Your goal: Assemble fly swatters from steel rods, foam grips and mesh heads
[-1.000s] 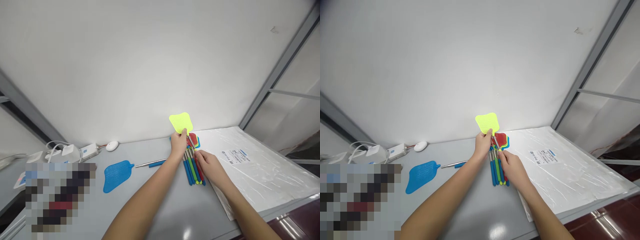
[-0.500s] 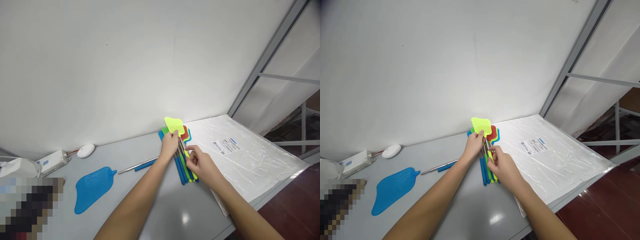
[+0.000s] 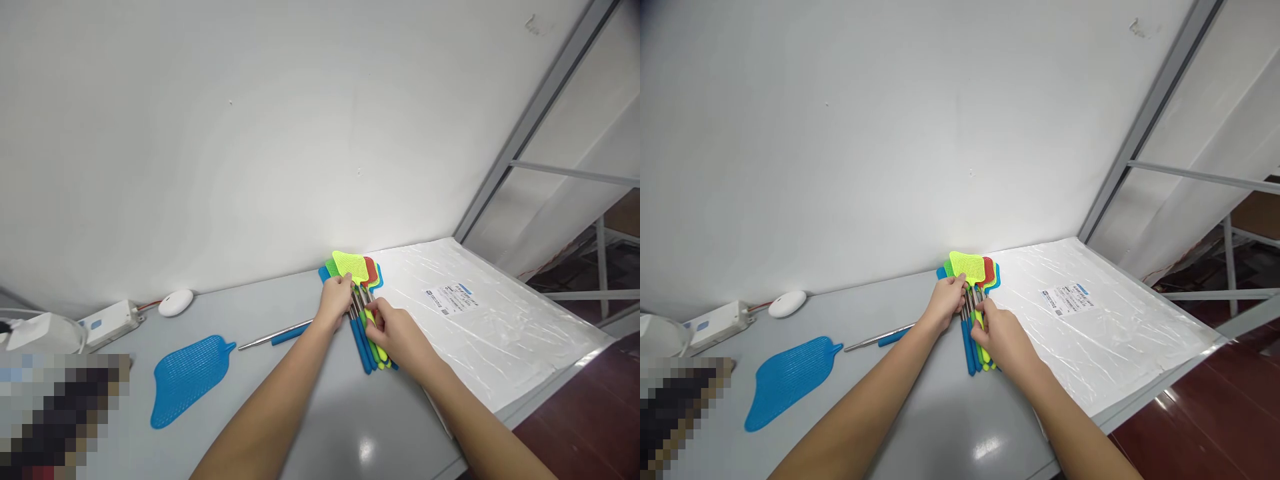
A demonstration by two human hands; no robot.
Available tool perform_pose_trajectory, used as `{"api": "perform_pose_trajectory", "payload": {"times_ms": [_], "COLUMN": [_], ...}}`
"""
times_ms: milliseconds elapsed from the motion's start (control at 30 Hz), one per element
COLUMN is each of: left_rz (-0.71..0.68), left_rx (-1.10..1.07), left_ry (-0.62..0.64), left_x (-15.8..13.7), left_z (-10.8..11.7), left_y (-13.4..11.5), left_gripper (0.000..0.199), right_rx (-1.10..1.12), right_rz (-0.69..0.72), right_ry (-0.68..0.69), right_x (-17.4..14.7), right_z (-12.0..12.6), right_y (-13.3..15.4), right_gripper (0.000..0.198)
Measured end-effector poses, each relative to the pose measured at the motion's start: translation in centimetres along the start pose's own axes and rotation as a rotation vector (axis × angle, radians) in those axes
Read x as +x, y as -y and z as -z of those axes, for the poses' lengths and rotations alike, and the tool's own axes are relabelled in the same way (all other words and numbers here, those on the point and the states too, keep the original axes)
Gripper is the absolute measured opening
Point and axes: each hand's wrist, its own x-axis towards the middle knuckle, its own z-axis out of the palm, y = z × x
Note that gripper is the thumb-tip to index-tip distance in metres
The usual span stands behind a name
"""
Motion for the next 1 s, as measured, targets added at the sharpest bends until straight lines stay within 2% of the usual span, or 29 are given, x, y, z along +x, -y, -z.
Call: {"api": "perform_pose_trajectory", "payload": {"times_ms": [167, 300, 533, 600, 733, 833, 867, 1000], "left_rz": [-0.026, -0.098, -0.227, -0.298, -0.479, -0.496, -0.481, -0.387], "left_rx": [-0.028, 0.008, 0.212, 0.351, 0.835, 1.078, 1.144, 1.326], "left_ry": [-0.029, -0.001, 0.019, -0.016, -0.049, -0.059, -0.068, -0.083], "left_x": [-0.7, -2.5, -7.9, -9.6, -12.6, -14.4, -14.9, -16.2], "left_z": [0.7, 2.0, 6.7, 8.5, 12.1, 14.1, 14.6, 15.3], "left_y": [-0.8, -2.2, -3.4, -3.4, -2.9, -2.4, -2.2, -1.3], "left_gripper": [0.024, 0.024, 0.032, 0.033, 0.029, 0.020, 0.019, 0.028], "right_rx": [-0.060, -0.104, -0.146, -0.156, -0.172, -0.180, -0.186, -0.319], "right_rz": [-0.009, -0.015, 0.028, 0.037, 0.074, 0.193, 0.248, 0.477], "right_ry": [-0.012, -0.030, -0.017, -0.016, -0.061, -0.192, -0.197, 0.011], "right_x": [0.3, 0.3, 0.2, 0.0, -0.6, -0.4, 0.0, 3.1], "right_z": [-0.2, -0.4, -0.5, -0.5, 0.3, 1.7, 2.1, 2.1], "right_y": [0.0, 0.1, 0.2, 0.1, 0.5, 1.9, 2.6, 6.9], "right_gripper": [0.024, 0.021, 0.017, 0.017, 0.023, 0.025, 0.026, 0.025]}}
